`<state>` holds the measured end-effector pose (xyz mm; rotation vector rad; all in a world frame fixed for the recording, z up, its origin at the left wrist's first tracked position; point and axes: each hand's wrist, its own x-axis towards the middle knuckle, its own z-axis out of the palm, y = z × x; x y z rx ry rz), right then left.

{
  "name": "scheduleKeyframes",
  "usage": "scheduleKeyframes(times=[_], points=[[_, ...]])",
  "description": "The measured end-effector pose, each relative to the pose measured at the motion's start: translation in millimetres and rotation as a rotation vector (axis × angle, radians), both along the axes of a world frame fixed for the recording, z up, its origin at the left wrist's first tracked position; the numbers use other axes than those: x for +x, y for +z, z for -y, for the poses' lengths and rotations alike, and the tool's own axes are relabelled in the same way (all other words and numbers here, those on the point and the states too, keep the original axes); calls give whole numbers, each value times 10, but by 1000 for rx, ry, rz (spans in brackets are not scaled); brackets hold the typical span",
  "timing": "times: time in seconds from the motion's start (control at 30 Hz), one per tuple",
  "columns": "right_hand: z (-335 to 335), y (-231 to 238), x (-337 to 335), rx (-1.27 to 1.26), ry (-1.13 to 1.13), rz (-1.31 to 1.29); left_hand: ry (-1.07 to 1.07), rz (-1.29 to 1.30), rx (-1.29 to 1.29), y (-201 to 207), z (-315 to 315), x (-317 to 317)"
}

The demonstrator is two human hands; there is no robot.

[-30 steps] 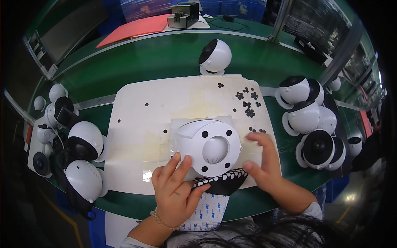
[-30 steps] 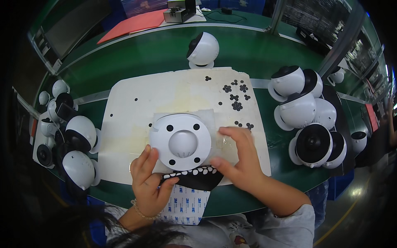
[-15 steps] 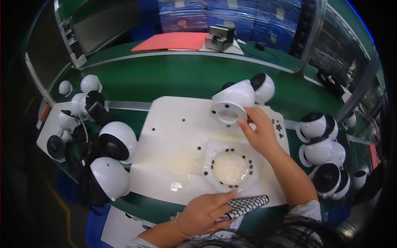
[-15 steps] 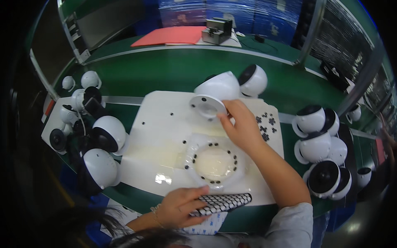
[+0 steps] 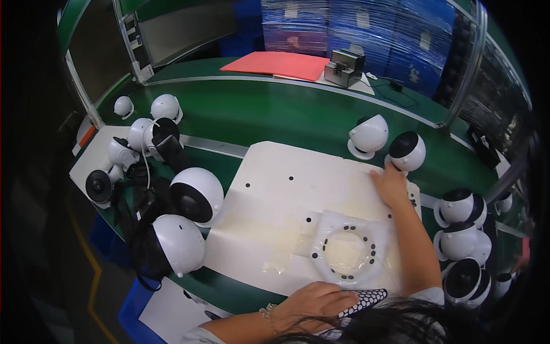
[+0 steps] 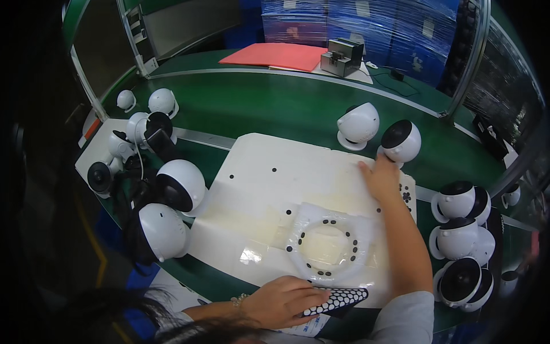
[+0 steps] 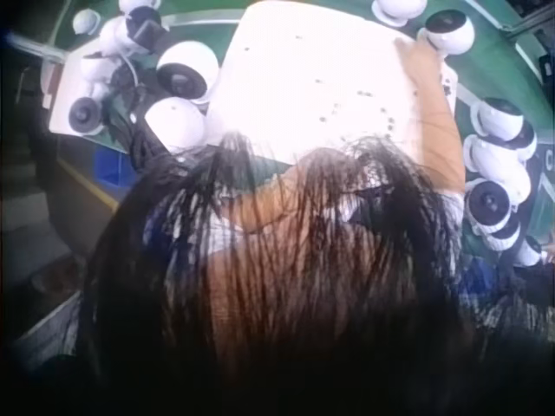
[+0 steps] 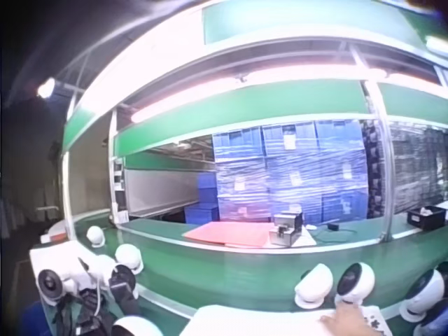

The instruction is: The person assembles white dome security cameras by hand. They pick up a camera housing, peel small black circular stickers from a sheet, and apply them to the base of the camera. The person then places the finished camera on the table and repeats the process with a new unit.

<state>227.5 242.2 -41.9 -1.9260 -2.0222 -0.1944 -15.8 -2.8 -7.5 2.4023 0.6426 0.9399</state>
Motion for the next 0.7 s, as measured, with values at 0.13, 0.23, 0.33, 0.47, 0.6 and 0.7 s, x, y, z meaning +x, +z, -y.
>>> scheduleKeyframes(times=[0.13,0.23,0.33,0.47,0.6,0.7], points=[[114,-22,585,141,-134,-49,-39,-5,-89,102,-27,25],[78,93,811,329,-47,-191,-35,-3,-188,90,-34,26],[61,285,930,552,-11,-275,-27,32,-144,93,-36,47],[575,785,640,444,56,-820,-42,14,-84,132,-23,20],[1381,1082,226,100,317,-1501,-7,76,-108,103,15,-26],[1857,981,-49,-263,362,-1754,30,121,-132,154,-11,-22]])
